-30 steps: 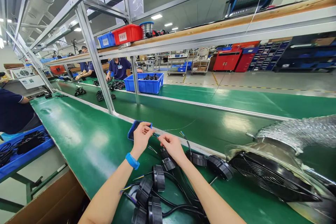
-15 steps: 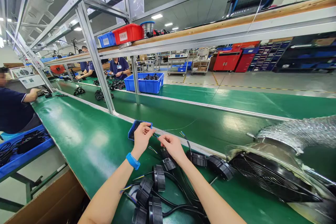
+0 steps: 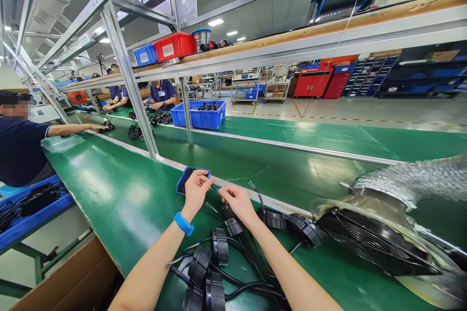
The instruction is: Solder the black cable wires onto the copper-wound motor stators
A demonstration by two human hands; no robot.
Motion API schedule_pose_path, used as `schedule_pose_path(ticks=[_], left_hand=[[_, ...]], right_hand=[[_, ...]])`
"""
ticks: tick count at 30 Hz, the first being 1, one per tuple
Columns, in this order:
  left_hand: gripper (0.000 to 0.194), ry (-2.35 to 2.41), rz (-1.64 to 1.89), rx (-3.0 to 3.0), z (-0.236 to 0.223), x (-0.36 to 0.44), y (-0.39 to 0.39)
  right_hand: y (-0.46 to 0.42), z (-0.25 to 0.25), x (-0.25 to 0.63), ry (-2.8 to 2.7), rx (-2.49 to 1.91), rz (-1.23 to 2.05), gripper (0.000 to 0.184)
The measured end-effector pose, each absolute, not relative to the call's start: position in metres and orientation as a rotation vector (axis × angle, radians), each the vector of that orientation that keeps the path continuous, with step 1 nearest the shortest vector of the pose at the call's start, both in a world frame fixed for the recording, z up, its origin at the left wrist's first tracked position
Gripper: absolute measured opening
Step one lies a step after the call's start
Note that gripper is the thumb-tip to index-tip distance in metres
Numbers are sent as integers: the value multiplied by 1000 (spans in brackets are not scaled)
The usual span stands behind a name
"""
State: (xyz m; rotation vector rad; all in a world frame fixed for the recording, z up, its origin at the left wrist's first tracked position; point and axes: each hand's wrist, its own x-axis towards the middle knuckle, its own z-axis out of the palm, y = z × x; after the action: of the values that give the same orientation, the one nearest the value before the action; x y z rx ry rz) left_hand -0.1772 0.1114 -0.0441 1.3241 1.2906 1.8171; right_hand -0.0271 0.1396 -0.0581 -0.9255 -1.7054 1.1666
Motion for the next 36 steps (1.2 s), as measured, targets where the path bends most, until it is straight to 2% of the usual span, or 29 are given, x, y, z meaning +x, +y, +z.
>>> schedule_pose_path(ticks=[14, 24, 30, 36], left_hand=[[33, 1283, 1808, 1304, -46, -174, 111], [17, 1554, 1788, 1521, -48, -172, 106], [38, 1522, 1751, 1791, -49, -173, 104], [19, 1494, 1600, 2011, -48, -174, 104]], right_hand=[[140, -59, -26, -1715, -921, 1161, 30], [137, -56, -26, -1742, -929, 1149, 31], [142, -61, -26, -1686, -949, 1149, 36], [146, -63, -24, -1672, -955, 1143, 39]])
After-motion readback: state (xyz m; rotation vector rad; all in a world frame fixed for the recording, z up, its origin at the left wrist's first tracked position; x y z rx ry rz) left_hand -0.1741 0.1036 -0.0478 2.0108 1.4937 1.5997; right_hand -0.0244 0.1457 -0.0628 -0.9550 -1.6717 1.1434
